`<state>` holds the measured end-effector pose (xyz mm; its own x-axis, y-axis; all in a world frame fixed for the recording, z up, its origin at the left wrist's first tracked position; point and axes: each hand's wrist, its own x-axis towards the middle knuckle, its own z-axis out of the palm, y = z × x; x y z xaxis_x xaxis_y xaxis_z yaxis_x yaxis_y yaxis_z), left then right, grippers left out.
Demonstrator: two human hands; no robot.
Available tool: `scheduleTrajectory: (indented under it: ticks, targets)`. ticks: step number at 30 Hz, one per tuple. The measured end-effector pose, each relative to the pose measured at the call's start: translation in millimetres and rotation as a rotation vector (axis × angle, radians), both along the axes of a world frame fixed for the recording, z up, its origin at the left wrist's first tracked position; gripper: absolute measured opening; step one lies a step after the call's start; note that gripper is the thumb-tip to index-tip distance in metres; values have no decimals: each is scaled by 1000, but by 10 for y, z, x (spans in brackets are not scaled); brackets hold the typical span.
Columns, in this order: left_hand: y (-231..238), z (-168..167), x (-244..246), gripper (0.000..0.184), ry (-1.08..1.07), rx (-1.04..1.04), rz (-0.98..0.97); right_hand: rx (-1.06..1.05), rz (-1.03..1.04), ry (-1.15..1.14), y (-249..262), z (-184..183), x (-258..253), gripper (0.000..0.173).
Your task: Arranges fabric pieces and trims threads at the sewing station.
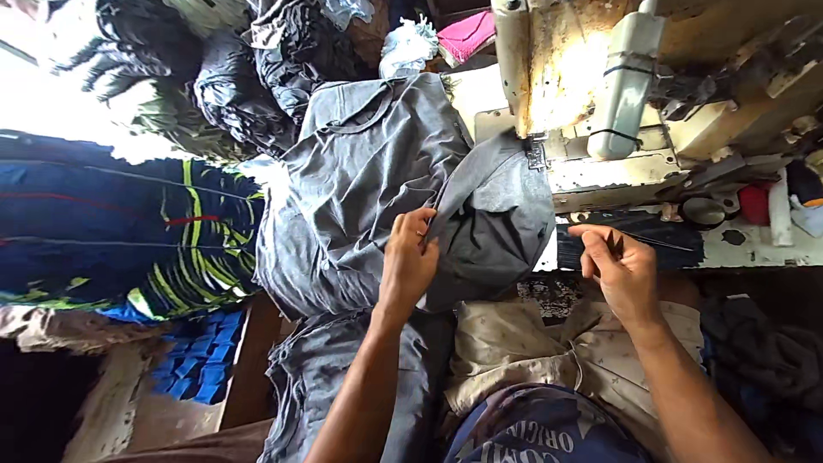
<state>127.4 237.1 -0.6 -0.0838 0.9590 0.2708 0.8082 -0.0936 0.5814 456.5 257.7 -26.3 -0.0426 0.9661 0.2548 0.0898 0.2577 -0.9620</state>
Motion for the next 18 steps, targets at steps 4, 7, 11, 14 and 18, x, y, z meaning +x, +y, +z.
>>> scheduleTrajectory:
  ticks: [4,7,11,14,18]
  targets:
    - [-83,523,59,45,-595,31,-205,166,241,69,-14,239,-341,22]
    - [-62,884,396,44,-802,169,-463,249,515,184,20,424,-674,52]
    - [113,1121,655,35,-973,366,-642,104,747,234,-197,313,-925,39]
    - [190,1229,588,30,-958,489,-609,81,672,173,-401,67,-882,20]
    - [192,1282,265,31,-803,530,-489,138,752,196,-522,192,-508,16]
